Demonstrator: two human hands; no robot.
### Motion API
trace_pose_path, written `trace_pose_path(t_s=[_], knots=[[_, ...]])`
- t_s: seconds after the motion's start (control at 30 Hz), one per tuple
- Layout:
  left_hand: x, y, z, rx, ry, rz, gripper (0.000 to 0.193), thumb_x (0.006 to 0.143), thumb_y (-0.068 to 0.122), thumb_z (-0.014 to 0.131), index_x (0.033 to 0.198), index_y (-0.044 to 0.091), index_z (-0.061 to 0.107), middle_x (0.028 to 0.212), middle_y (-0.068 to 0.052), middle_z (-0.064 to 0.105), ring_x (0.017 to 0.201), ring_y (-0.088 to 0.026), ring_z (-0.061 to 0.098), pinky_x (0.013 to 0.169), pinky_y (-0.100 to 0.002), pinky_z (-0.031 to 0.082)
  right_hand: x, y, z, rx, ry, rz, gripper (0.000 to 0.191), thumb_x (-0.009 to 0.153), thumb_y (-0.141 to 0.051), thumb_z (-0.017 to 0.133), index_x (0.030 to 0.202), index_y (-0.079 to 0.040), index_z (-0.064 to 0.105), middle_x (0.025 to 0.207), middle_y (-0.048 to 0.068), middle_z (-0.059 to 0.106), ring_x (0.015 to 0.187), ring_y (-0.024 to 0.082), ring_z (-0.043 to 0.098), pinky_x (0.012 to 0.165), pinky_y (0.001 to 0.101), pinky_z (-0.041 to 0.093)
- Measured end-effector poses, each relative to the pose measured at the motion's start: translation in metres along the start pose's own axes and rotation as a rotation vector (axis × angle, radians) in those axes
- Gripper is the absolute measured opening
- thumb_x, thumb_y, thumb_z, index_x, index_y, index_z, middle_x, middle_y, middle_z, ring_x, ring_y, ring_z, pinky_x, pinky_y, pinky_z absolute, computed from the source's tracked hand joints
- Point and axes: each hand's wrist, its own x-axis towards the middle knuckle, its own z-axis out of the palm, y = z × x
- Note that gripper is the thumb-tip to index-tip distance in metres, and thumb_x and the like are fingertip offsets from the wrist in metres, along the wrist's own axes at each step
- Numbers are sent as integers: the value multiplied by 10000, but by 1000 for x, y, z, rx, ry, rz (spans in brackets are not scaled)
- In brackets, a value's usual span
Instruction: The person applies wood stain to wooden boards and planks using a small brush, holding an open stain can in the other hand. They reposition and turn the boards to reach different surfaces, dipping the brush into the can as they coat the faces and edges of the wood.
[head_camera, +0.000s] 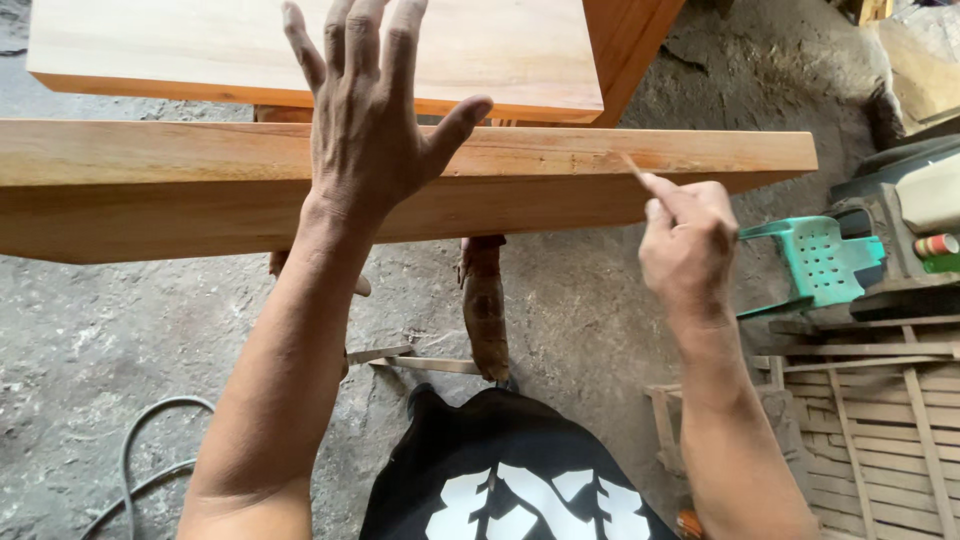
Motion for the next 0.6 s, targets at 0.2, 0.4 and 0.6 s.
trace_pose_path(t_s=[0.2, 0.4, 0.6], knots=[[1, 2, 1, -9, -12, -18, 893, 1032, 740, 516, 1606, 79, 340, 1583, -214, 392, 1523, -394, 321, 1203, -758, 28, 7, 5, -1, 0, -64, -59, 196, 1000, -5, 703, 1174, -47, 782, 907, 122, 644, 780, 207, 588, 622, 293, 533], [0, 2, 0, 3, -17, -30, 892, 1055, 757, 535, 1597, 72, 355, 1563, -214, 412, 1510, -388, 340, 1202, -753, 33, 11, -6, 2, 10, -61, -96, 221, 981, -13, 702, 1183, -46, 786, 907, 130, 637, 794, 220, 579, 622, 301, 520], [-1, 2, 3, 25, 15, 0, 879, 1052, 740, 509, 1572, 49, 349, 1561, -232, 424, 1496, -403, 360, 1202, -740, 44, 6, -13, 1, -36, -69, -79, 217, 1034, -15, 695, 1240, -30, 759, 928, 120, 623, 784, 202, 561, 594, 285, 491]])
